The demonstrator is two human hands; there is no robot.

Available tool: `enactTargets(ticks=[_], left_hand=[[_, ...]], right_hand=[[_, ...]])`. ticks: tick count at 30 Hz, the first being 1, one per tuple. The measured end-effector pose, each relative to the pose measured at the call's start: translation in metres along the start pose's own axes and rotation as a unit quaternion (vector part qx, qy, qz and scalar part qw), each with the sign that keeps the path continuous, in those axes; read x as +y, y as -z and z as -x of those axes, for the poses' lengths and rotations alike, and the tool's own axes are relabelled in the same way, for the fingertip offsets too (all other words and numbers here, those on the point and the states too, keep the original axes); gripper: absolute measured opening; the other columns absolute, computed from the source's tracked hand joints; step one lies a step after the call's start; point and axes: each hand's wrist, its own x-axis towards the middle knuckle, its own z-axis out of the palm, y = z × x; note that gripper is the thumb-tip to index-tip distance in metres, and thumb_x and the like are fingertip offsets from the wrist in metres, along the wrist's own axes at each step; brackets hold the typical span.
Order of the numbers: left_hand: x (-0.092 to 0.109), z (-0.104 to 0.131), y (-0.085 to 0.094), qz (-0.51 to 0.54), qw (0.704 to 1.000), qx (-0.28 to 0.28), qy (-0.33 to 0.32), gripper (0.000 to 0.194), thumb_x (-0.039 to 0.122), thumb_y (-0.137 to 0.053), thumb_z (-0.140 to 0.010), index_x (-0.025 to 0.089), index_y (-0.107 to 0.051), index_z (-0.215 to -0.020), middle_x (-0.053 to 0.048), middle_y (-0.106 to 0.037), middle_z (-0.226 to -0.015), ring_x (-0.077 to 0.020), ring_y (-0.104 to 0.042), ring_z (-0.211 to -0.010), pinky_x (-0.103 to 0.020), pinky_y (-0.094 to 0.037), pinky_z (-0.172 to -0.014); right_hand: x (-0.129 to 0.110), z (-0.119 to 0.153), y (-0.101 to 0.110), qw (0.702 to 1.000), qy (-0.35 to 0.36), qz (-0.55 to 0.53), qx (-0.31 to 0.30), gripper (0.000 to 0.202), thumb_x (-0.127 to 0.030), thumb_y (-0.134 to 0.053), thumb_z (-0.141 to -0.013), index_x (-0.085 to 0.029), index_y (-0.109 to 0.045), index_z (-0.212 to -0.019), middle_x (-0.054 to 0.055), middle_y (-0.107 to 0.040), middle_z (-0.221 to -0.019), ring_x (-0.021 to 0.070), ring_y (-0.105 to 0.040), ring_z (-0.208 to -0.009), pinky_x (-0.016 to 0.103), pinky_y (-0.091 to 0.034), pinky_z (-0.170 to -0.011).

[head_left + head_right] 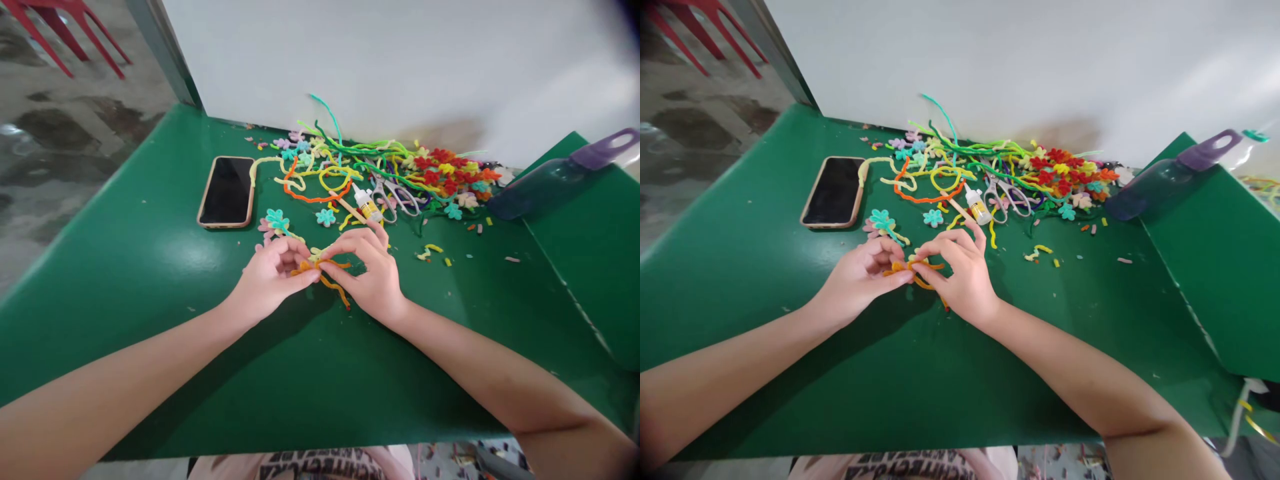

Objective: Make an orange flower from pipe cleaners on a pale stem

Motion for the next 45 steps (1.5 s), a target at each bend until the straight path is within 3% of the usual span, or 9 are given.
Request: enactTargets(ticks=[15,29,37,45], left_hand=[[0.0009,0.0003,0.0002,0.040,0.999,-0.004,0.016,0.027,0.025,-0.077,-0.072,0.019,-0.055,-0.087,0.004,-0.065,-0.073,-0.0126,-0.067,-0.069,-0.023,-0.052,-0.066],[0.0070,0.0008,-0.0035,0.080,0.996,-0.043,0.024,0.029,0.012,-0.077,-0.067,0.017,-0.051,-0.077,0.008,-0.060,-0.068,-0.0075,-0.064,-0.066,-0.016,-0.045,-0.059],[0.0023,0.0021,-0.0039,0.050,0.999,0.002,-0.001,0.024,0.019,-0.074,-0.074,0.017,-0.052,-0.082,0.005,-0.062,-0.072,-0.0081,-0.063,-0.068,-0.018,-0.046,-0.063],[-0.0007,-0.0004,-0.0042,0.077,0.997,-0.012,0.008,0.027,0.022,-0.077,-0.072,0.018,-0.052,-0.082,0.005,-0.063,-0.072,-0.0101,-0.067,-0.069,-0.021,-0.050,-0.066]], right_hand=[[0.0006,0.0016,-0.0006,0.999,0.005,-0.030,0.017,0.010,-0.022,-0.068,-0.082,-0.027,-0.059,-0.083,-0.004,-0.068,-0.078,0.0155,-0.064,-0.081,0.048,-0.033,-0.107],[-0.0005,0.0018,-0.0066,0.990,0.116,0.030,0.068,0.021,-0.007,-0.064,-0.081,-0.027,-0.058,-0.080,-0.009,-0.064,-0.065,0.0112,-0.060,-0.070,0.049,-0.028,-0.110],[0.0037,-0.0026,-0.0023,0.995,0.091,0.023,0.038,0.010,-0.019,-0.067,-0.083,-0.025,-0.059,-0.085,-0.006,-0.067,-0.072,0.0124,-0.063,-0.076,0.047,-0.032,-0.107],[-0.0007,-0.0021,-0.0022,0.996,0.074,0.033,0.036,0.010,-0.018,-0.065,-0.084,-0.025,-0.057,-0.082,-0.005,-0.067,-0.072,0.0140,-0.063,-0.078,0.048,-0.032,-0.107]])
